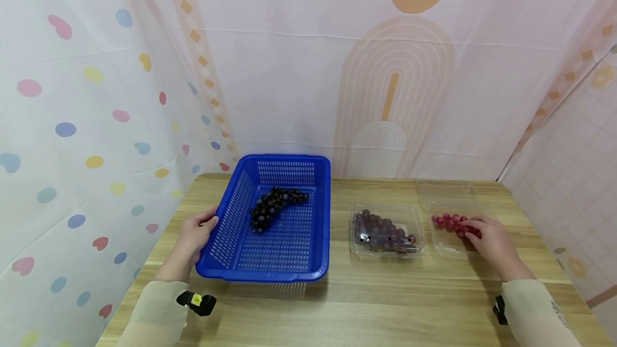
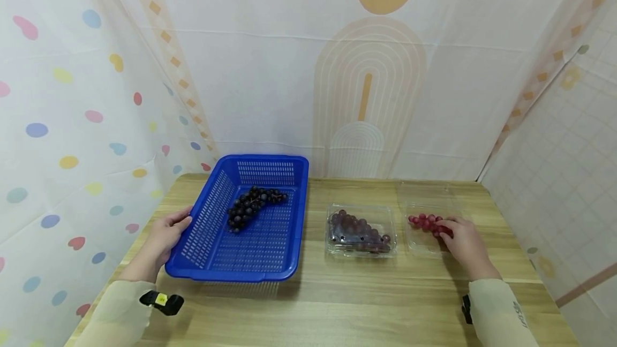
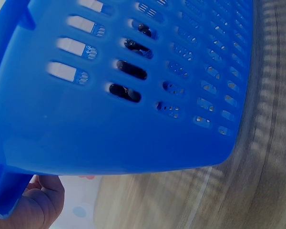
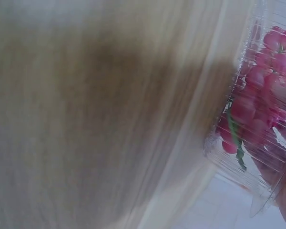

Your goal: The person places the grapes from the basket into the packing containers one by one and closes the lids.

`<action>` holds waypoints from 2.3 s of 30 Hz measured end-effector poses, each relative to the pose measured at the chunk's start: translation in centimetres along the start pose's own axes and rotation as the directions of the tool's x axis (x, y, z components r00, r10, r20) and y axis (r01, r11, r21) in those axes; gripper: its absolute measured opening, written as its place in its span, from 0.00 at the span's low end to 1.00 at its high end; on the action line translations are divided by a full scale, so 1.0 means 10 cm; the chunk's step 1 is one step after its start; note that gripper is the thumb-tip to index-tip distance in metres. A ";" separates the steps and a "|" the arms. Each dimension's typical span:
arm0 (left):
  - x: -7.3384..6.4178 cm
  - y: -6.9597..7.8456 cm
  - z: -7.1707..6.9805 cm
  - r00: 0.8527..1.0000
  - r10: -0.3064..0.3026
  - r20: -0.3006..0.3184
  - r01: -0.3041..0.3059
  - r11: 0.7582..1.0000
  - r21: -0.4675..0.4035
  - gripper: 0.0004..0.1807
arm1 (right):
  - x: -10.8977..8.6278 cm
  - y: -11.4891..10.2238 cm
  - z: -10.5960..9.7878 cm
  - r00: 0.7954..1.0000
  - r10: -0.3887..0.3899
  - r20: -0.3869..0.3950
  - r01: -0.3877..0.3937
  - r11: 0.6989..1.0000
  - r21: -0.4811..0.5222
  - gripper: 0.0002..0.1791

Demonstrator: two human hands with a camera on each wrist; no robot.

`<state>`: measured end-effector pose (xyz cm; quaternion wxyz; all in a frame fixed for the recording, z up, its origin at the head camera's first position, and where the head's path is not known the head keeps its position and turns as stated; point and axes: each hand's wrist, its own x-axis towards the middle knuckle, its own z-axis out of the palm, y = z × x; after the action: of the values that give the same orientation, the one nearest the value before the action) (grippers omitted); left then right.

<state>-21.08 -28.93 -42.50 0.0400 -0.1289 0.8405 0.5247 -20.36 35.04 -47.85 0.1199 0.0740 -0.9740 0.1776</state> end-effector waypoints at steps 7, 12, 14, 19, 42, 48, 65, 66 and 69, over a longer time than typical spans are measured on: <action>0.01 -0.01 0.01 1.000 -0.012 -0.001 0.012 1.000 0.005 0.26 | 0.00 -0.03 -0.04 0.999 0.028 0.041 -0.031 0.997 0.075 0.16; 0.01 -0.01 0.01 1.000 -0.010 -0.004 0.010 1.000 0.003 0.25 | 0.01 -0.04 -0.16 0.996 0.088 0.020 -0.090 0.980 0.179 0.17; 0.01 -0.01 0.00 1.000 -0.006 -0.005 0.006 1.000 0.002 0.25 | 0.03 -0.04 -0.23 0.994 0.108 -0.013 -0.103 0.972 0.210 0.18; 0.01 -0.02 0.00 1.000 -0.002 -0.008 0.002 1.000 -0.006 0.25 | 0.07 -0.08 -0.40 0.984 0.159 -0.080 -0.132 0.953 0.273 0.21; -0.01 0.00 0.03 0.998 0.023 -0.062 -0.021 0.999 0.042 0.24 | 0.51 -0.84 -0.52 0.996 -0.086 -0.029 0.091 0.951 0.295 0.21; -0.01 0.00 0.03 0.998 0.020 -0.055 -0.018 0.999 0.028 0.24 | 0.75 -1.21 -0.51 0.983 -0.185 0.004 0.174 0.929 0.327 0.23; 0.01 -0.02 0.03 0.998 0.033 -0.044 -0.033 0.999 0.018 0.24 | 1.26 -2.21 -0.28 0.894 -0.441 0.073 0.394 0.854 0.340 0.28; 0.01 -0.02 0.03 0.999 0.031 -0.043 -0.031 0.999 0.017 0.24 | 1.28 -2.25 -0.26 0.891 -0.445 0.088 0.391 0.853 0.344 0.29; 0.00 -0.02 0.03 0.999 0.029 -0.041 -0.029 1.000 0.009 0.24 | 1.34 -2.39 -0.19 0.876 -0.463 0.135 0.393 0.847 0.356 0.30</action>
<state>-21.07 -28.72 -42.83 0.0157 -0.1274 0.8451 0.5190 -28.35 12.21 -34.77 0.0368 0.3277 -0.8979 0.2917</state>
